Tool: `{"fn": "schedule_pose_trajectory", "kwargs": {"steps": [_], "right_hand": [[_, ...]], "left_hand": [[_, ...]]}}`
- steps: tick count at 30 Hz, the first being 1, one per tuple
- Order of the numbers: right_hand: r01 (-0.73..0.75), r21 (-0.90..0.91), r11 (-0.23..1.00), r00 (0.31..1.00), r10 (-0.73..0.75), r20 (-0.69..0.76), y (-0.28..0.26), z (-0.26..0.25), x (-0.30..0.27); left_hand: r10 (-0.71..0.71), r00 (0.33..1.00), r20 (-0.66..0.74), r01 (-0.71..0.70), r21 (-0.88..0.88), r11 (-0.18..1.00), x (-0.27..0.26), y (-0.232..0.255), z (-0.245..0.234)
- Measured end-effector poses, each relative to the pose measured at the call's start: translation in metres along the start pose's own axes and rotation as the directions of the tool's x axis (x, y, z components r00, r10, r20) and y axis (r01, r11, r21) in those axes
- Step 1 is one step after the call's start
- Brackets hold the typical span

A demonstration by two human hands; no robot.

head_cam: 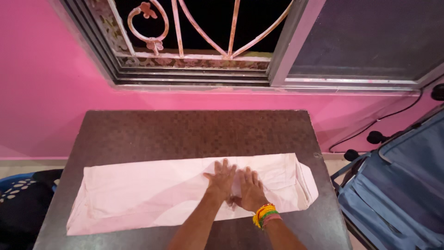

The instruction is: The person folds a shirt on a table by hand, then picks it up and places it into an open suitcase.

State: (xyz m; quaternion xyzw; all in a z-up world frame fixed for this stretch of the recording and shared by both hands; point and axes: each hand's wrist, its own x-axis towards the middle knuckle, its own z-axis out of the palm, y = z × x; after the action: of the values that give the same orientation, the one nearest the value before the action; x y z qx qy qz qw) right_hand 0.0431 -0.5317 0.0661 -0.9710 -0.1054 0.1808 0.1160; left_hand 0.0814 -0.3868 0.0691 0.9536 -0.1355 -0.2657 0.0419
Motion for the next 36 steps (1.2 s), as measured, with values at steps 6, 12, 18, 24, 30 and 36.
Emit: {"fn": "schedule_pose_trajectory", "kwargs": {"steps": [6,12,18,24,30,36], "right_hand": [[-0.068,0.058,0.996,0.994,0.063,0.09,0.001,-0.008,0.01],[-0.118,0.231,0.966,0.99,0.134,-0.055,0.021,0.052,0.06],[0.359,0.449,0.818,0.888,-0.151,-0.434,-0.019,0.048,0.072],[0.275,0.078,0.958,0.881,-0.219,-0.42,0.026,0.023,0.021],[-0.045,-0.11,0.993,0.882,-0.012,-0.472,0.098,0.005,-0.004],[-0.089,-0.047,0.995,0.859,0.053,-0.51,0.133,0.005,0.005]], "left_hand": [[-0.002,1.0,-0.012,0.002,0.026,1.0,-0.012,-0.02,0.005],[0.008,1.0,0.019,-0.01,0.142,0.99,-0.007,-0.02,0.007],[-0.036,0.979,0.202,-0.018,0.258,0.966,0.0,-0.015,0.001],[-0.04,0.989,0.141,0.016,0.167,0.986,-0.008,-0.012,-0.012],[-0.039,0.986,0.161,0.014,0.151,0.988,-0.011,-0.012,-0.02],[-0.03,0.995,0.095,0.016,0.139,0.99,-0.015,-0.014,-0.013]]}}
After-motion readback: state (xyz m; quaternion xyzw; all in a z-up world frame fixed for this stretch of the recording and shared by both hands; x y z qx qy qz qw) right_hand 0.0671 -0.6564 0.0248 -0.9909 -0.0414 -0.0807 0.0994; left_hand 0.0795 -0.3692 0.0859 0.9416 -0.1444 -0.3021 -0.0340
